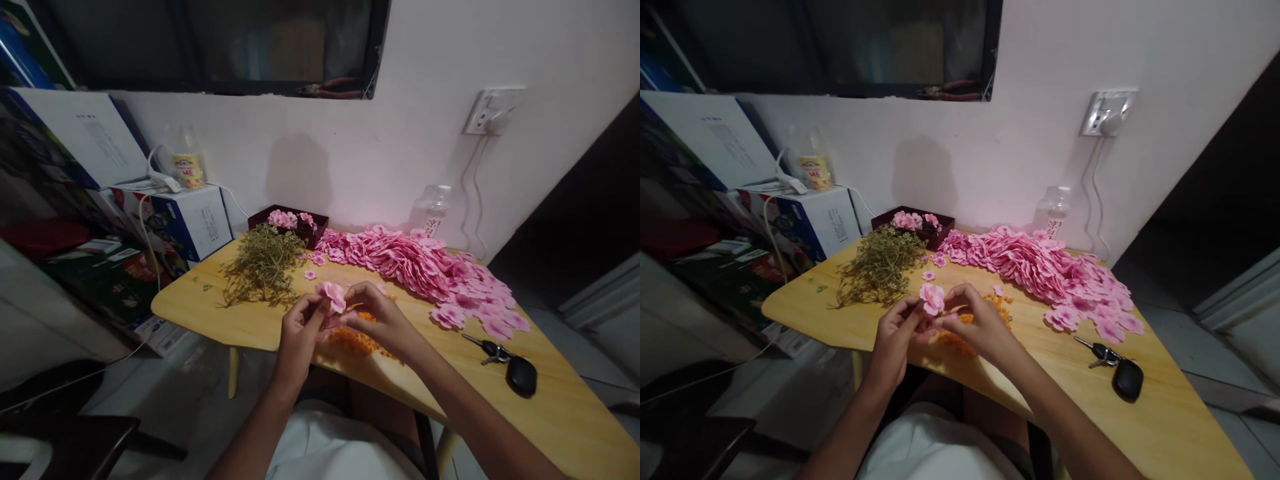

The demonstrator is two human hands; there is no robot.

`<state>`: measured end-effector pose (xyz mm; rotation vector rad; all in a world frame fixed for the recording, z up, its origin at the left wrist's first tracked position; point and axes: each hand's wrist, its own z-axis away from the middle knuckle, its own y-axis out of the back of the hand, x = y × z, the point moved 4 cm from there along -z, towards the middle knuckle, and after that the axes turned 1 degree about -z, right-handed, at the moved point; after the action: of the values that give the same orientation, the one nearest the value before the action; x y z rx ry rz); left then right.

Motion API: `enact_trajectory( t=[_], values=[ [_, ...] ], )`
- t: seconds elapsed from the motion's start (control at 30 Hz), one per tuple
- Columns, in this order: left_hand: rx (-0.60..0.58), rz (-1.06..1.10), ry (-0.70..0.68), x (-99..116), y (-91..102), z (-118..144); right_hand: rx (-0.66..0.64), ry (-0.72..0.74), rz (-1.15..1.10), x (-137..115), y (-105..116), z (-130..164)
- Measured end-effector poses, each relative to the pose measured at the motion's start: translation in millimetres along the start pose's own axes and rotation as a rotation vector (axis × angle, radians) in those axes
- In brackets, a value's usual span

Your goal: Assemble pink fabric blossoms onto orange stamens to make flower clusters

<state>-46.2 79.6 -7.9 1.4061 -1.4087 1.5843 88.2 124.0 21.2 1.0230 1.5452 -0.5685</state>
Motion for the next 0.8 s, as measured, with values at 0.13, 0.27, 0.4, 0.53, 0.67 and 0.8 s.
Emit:
enact_trajectory(
  t=[0.13,0.27,0.4,0.53,0.67,0.8],
  values=[
    [-0.007,0.018,0.072,-3,0.1,0,-0.012,0.026,0.019,3,-1,2],
    [0.002,-0.154,-0.024,-5,2.2,-1,0.014,0.054,0.023,1,-2,4],
    [0.095,-0.651,-0.468,16,3.9,6,0.127,0.129,0.155,-8,5,11],
    [-0.057,-0.922,-0.887,41,-5.6,23,0.194,0.193,0.288,-22,11,21],
    [-0.344,-0.848,-0.904,49,-12.0,30,0.152,0.207,0.180,-27,7,28],
    [-0.358,-0.810,-0.807,45,-8.9,27,0.139,0.181,0.248,-28,16,31]
  ],
)
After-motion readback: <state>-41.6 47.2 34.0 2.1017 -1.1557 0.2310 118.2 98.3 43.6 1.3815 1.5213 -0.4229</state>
